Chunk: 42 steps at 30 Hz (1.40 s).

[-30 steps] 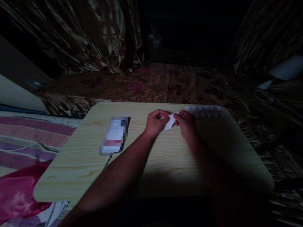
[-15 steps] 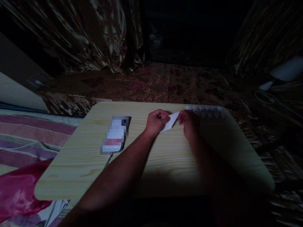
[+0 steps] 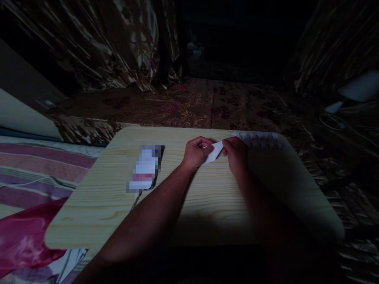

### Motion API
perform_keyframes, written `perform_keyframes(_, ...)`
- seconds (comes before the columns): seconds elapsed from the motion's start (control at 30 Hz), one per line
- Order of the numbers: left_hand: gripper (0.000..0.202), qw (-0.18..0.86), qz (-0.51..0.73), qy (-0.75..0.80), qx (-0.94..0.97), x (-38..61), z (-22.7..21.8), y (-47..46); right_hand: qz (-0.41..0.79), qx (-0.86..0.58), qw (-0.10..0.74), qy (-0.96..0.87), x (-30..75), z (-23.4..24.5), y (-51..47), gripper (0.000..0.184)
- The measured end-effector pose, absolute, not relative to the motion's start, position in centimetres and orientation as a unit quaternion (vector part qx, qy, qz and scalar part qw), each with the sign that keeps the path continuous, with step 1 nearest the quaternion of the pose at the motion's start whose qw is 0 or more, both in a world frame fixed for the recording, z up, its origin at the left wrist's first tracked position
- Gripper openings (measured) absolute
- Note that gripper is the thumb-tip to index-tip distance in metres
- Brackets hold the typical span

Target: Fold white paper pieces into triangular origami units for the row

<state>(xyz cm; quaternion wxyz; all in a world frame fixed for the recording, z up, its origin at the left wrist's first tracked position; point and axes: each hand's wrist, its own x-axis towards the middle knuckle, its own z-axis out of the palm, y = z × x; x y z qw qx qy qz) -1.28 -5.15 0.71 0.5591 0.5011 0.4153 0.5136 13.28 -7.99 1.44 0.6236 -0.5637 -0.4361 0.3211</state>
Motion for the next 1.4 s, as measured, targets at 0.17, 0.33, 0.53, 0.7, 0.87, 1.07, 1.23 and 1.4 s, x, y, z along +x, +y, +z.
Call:
perform_keyframes(0.17,0.024,0.567,0.517,0.408,0.495,-1.3,0.8,-5.2,0.315,-0.556,0.645,-0.419,12.8,1.8,-8.0,0.024)
perform_keyframes(0.33,0.026,0.573,0.511,0.402,0.499,-1.4,0.5,-5.1,0.314,-0.571,0.622,-0.434,13.0,1.7,-8.0,0.02)
perform_keyframes(0.53,0.026,0.571,0.501,0.409,0.506,-1.3,0.6,-5.1,0.286,-0.554,0.643,-0.445,13.4,1.0,-7.8,0.019)
perform_keyframes(0.7,0.026,0.567,0.501,0.414,0.505,-1.4,0.5,-5.0,0.298,-0.55,0.645,-0.439,13.2,0.9,-7.9,0.018)
perform_keyframes(0.87,0.028,0.571,0.513,0.405,0.497,-1.4,0.4,-4.9,0.358,-0.55,0.584,-0.477,13.1,0.7,-7.9,0.031)
perform_keyframes(1.07,0.035,0.552,0.531,0.402,0.502,-1.4,0.7,-5.1,0.363,-0.566,0.562,-0.482,13.2,0.4,-7.9,0.031)
perform_keyframes(1.23,0.035,0.547,0.532,0.397,0.51,-1.4,0.8,-5.2,0.354,-0.568,0.566,-0.482,13.3,0.4,-7.9,0.033)
perform_keyframes(1.4,0.033,0.535,0.542,0.393,0.515,-1.2,0.7,-5.3,0.332,-0.582,0.553,-0.495,13.4,0.6,-8.0,0.033)
